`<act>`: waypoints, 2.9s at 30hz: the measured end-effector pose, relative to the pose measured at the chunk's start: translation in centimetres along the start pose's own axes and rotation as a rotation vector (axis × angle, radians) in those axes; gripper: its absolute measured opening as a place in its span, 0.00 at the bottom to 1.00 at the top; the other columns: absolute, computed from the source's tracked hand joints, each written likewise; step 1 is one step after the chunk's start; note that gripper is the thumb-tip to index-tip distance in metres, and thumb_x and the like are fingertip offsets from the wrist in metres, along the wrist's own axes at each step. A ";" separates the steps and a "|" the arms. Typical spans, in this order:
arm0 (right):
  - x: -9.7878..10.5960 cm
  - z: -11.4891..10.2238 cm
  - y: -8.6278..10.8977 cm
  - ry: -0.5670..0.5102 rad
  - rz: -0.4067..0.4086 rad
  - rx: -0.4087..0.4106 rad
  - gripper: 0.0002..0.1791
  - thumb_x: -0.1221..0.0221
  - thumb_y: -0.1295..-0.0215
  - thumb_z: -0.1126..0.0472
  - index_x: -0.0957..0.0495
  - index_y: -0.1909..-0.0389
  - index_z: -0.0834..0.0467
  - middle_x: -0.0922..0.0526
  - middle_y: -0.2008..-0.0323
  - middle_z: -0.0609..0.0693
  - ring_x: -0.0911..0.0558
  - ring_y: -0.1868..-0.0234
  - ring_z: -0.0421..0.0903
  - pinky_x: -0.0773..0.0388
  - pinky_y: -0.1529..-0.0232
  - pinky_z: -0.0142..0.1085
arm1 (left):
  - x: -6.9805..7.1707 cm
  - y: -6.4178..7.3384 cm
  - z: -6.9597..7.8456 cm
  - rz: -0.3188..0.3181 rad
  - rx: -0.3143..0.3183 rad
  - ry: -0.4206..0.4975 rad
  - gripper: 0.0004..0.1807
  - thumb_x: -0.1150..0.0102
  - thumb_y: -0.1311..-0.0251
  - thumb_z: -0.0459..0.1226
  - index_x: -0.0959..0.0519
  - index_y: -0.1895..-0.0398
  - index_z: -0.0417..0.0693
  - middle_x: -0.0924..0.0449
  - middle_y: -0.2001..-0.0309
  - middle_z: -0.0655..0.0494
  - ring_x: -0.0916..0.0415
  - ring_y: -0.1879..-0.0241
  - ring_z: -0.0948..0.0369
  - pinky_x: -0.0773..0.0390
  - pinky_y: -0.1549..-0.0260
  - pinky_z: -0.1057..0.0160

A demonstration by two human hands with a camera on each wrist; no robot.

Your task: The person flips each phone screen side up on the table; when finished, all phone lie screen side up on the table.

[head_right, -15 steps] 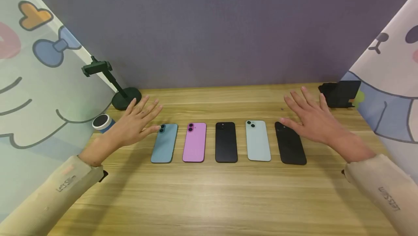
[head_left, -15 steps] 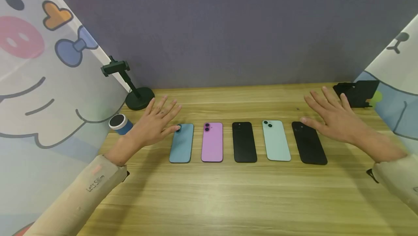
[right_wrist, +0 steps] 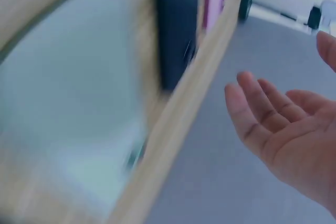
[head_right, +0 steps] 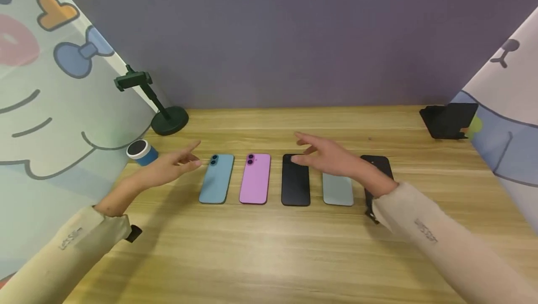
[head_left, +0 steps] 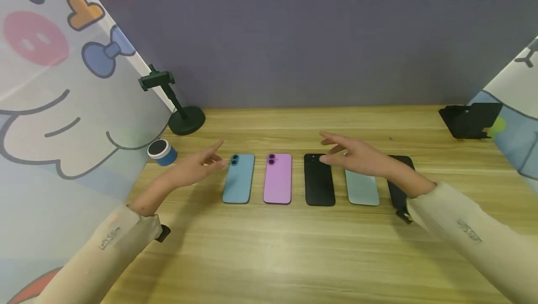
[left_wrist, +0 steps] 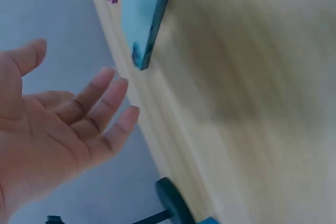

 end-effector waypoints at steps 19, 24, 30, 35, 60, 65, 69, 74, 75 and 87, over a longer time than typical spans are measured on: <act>-10.6 -6.7 -14.4 0.048 -0.139 -0.053 0.45 0.37 0.33 0.50 0.47 0.21 0.56 0.36 0.26 0.59 0.19 0.41 0.54 0.23 0.40 0.47 | -5.0 0.7 -1.9 0.029 0.071 0.021 0.51 0.38 0.36 0.57 0.51 0.19 0.43 0.18 0.57 0.52 0.24 0.62 0.59 0.25 0.64 0.61; -11.8 -7.4 -15.4 0.084 -0.132 -0.079 0.46 0.35 0.35 0.52 0.46 0.21 0.58 0.39 0.24 0.56 0.37 0.24 0.54 0.40 0.25 0.49 | -5.5 1.5 -2.0 0.016 0.075 -0.026 0.51 0.36 0.37 0.55 0.48 0.20 0.41 0.21 0.68 0.56 0.29 0.71 0.61 0.28 0.70 0.62; -12.7 -7.2 -15.5 0.162 -0.105 -0.141 0.50 0.31 0.41 0.53 0.45 0.21 0.54 0.39 0.23 0.54 0.33 0.26 0.53 0.28 0.35 0.48 | -5.9 1.8 -1.9 0.047 0.074 -0.123 0.49 0.34 0.39 0.54 0.43 0.22 0.41 0.26 0.71 0.58 0.33 0.74 0.62 0.32 0.74 0.65; -13.1 -7.0 -15.5 0.246 -0.090 -0.149 0.51 0.29 0.44 0.57 0.44 0.21 0.53 0.36 0.25 0.55 0.27 0.34 0.51 0.20 0.53 0.41 | -6.2 2.0 -1.8 0.053 0.088 -0.192 0.48 0.33 0.40 0.55 0.41 0.23 0.44 0.28 0.69 0.55 0.35 0.72 0.61 0.34 0.73 0.65; -13.2 -6.4 -16.7 -0.040 -0.160 -0.127 0.49 0.32 0.43 0.63 0.44 0.21 0.54 0.20 0.41 0.59 0.28 0.81 0.41 0.22 0.74 0.35 | -6.8 1.8 -0.6 0.038 0.042 -0.288 0.46 0.36 0.38 0.54 0.43 0.22 0.43 0.29 0.68 0.53 0.36 0.73 0.60 0.36 0.73 0.66; -13.4 -5.5 -17.0 -0.278 -0.189 -0.202 0.45 0.34 0.42 0.66 0.40 0.23 0.56 0.18 0.66 0.57 0.27 0.79 0.41 0.23 0.74 0.33 | -7.0 1.8 -0.8 0.020 0.065 -0.296 0.46 0.37 0.37 0.54 0.43 0.22 0.43 0.30 0.67 0.53 0.36 0.72 0.60 0.36 0.73 0.66; -13.5 -4.7 -17.3 -0.389 -0.194 -0.254 0.39 0.35 0.42 0.69 0.34 0.28 0.58 0.26 0.78 0.52 0.27 0.79 0.43 0.25 0.75 0.33 | -6.9 1.9 -0.6 0.023 0.046 -0.302 0.45 0.37 0.37 0.53 0.43 0.22 0.42 0.30 0.67 0.53 0.36 0.72 0.60 0.36 0.72 0.66; -13.2 -4.2 -17.4 -0.404 -0.194 -0.275 0.36 0.36 0.42 0.71 0.31 0.31 0.57 0.30 0.83 0.50 0.30 0.84 0.41 0.26 0.77 0.31 | -6.9 1.7 -0.2 0.020 0.023 -0.311 0.45 0.37 0.37 0.52 0.42 0.22 0.41 0.29 0.67 0.52 0.36 0.72 0.60 0.36 0.72 0.66; -13.2 -4.3 -17.4 -0.402 -0.196 -0.274 0.35 0.36 0.42 0.71 0.31 0.31 0.57 0.30 0.82 0.50 0.30 0.84 0.41 0.26 0.77 0.31 | -6.9 1.7 -0.2 0.018 0.022 -0.309 0.45 0.37 0.37 0.52 0.42 0.22 0.41 0.29 0.67 0.52 0.35 0.72 0.60 0.35 0.72 0.65; -13.4 -4.3 -17.7 -0.382 -0.145 -0.259 0.34 0.37 0.43 0.74 0.27 0.33 0.56 0.27 0.36 0.64 0.30 0.83 0.40 0.27 0.78 0.30 | -7.0 2.1 -0.7 -0.012 0.049 -0.282 0.46 0.38 0.36 0.53 0.45 0.21 0.46 0.27 0.63 0.50 0.34 0.69 0.59 0.33 0.69 0.62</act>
Point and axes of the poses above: each hand's wrist, its own y-axis away from the middle knuckle, its own x-axis out of the back of the hand, z = x × y, the point moved 10 cm from there along -y, towards the middle knuckle
